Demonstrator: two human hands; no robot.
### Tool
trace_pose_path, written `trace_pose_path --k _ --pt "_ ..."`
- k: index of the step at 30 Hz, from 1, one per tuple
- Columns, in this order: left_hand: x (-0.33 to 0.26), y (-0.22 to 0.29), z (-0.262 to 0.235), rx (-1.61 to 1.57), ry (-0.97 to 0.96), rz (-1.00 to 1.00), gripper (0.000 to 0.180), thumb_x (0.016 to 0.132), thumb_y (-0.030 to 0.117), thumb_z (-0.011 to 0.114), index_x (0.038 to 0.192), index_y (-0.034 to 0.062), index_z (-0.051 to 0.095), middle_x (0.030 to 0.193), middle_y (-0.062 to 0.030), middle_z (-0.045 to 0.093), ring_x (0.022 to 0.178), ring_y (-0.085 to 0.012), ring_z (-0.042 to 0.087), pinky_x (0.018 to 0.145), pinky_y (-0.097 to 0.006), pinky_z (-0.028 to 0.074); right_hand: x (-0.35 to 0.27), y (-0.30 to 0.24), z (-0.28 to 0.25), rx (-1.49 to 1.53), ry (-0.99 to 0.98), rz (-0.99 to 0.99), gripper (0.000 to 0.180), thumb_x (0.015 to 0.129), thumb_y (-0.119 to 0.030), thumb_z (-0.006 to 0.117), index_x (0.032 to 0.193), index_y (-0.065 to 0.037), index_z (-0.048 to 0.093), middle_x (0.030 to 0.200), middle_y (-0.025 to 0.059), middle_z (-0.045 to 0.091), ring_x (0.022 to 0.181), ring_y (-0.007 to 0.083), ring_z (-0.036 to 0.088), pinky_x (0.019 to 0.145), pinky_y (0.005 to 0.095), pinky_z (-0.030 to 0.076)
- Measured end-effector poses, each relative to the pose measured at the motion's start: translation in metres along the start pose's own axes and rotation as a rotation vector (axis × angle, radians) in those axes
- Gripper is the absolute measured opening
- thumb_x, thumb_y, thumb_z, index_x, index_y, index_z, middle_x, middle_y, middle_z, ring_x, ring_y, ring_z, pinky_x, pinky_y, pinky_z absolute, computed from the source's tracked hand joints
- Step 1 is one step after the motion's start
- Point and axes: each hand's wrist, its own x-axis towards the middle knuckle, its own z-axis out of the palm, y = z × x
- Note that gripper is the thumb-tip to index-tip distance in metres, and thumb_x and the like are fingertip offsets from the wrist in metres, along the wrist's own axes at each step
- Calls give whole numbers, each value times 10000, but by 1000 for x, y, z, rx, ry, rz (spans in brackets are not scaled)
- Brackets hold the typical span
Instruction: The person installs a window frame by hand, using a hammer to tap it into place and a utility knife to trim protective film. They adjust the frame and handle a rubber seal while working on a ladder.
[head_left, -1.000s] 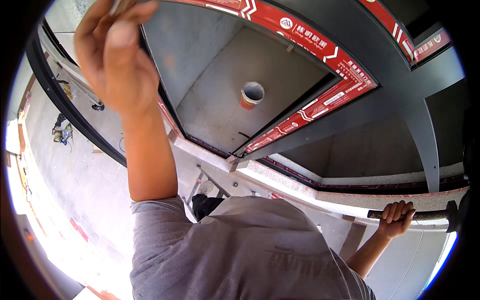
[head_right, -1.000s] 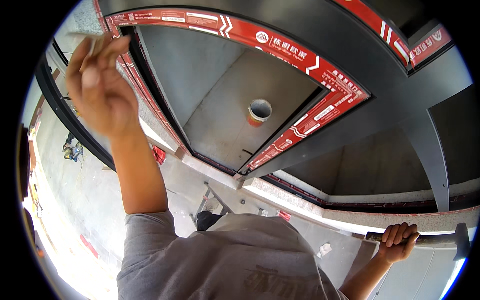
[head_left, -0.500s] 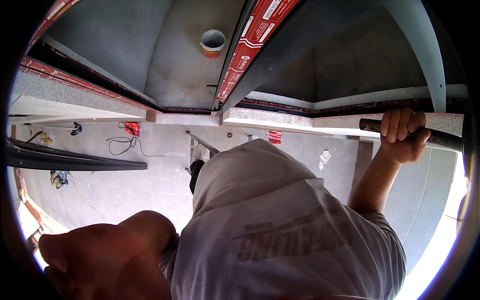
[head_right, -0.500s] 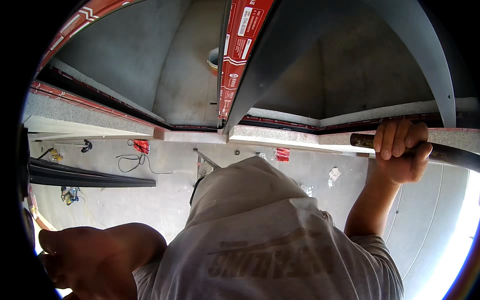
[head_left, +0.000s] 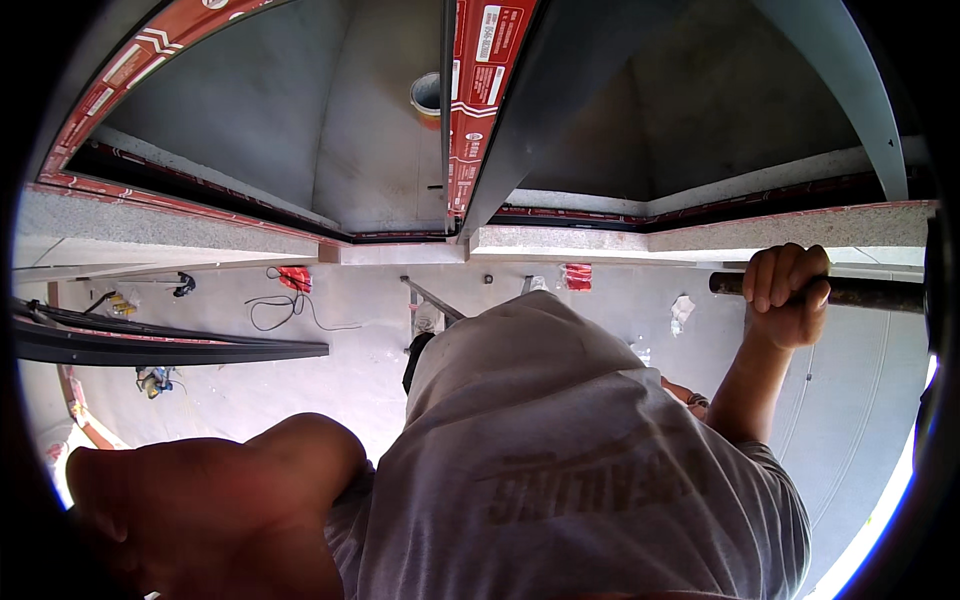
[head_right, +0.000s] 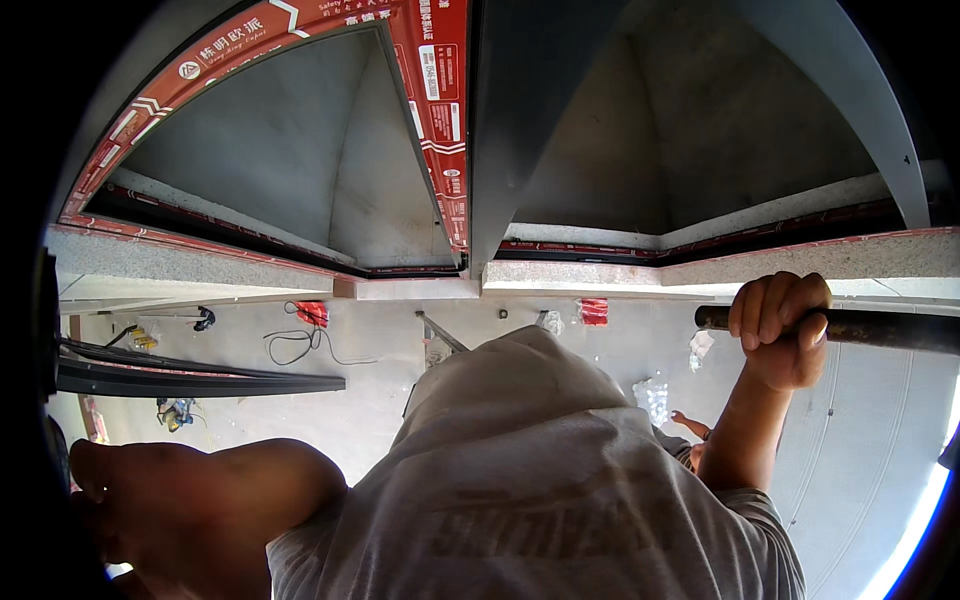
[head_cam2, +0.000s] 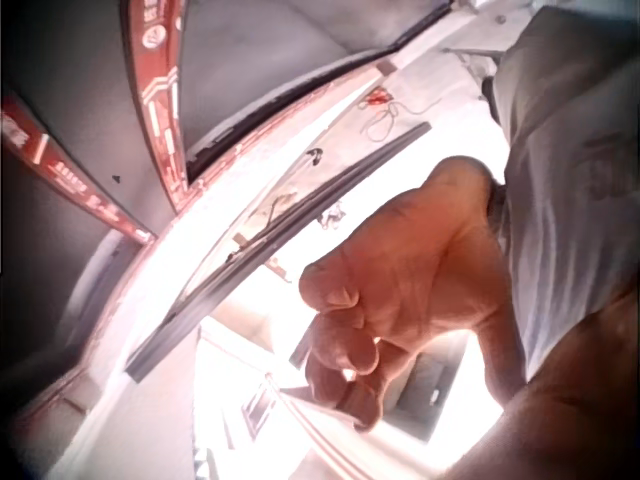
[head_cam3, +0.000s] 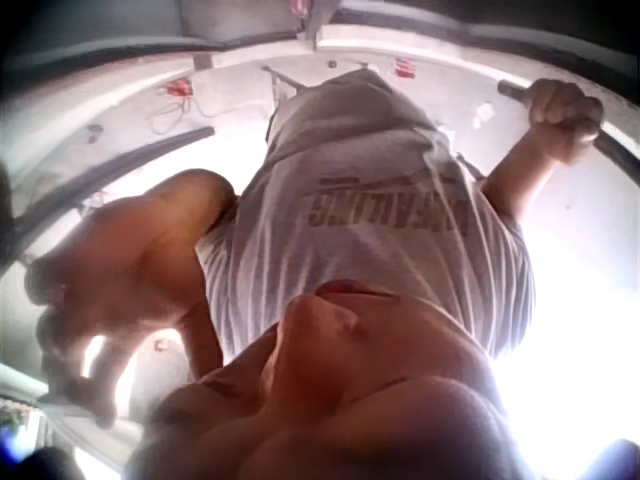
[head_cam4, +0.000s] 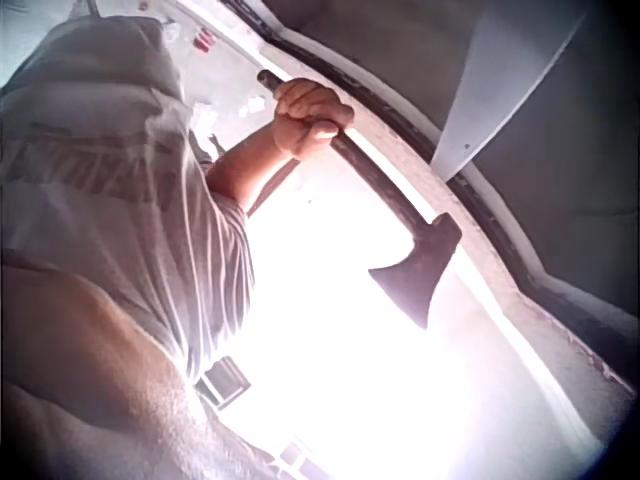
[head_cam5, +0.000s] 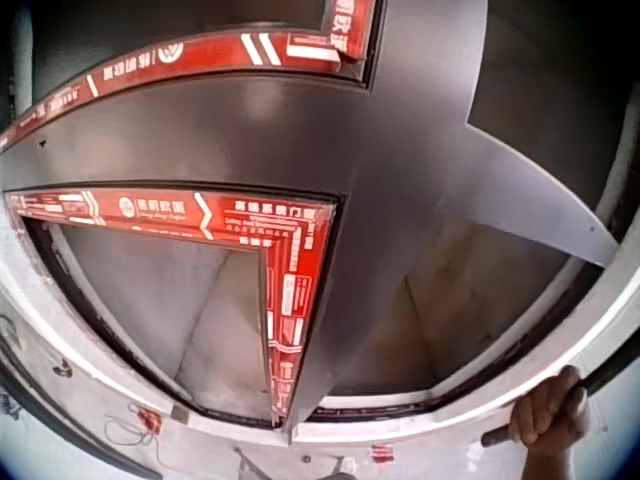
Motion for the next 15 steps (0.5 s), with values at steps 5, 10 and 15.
trace_pose_path --k 5,10,15 --pt "-5 7 10 -41 -9 16 896 848 743 731 1564 265 481 1620 -31 364 1308 -279 539 1083 -556 393 -4 3 -6 -25 21 -14 410 1101 -441 551 891 -97 471 671 22 465 502 131 440 501 302 439" --pt "7 10 3 -68 -36 57 851 794 649 810 1465 209 525 1479 -57 429 1211 -297 559 1022 -522 427 -13 8 -9 11 44 -12 398 1097 -433 555 909 -92 474 666 24 456 508 131 435 502 301 430" --pt "12 16 8 -102 -46 61 877 801 653 828 1505 230 522 1551 -49 392 1244 -307 563 1034 -544 428 -10 11 -1 1 37 -15 381 1086 -415 586 925 -83 490 664 30 461 496 136 432 493 306 430"
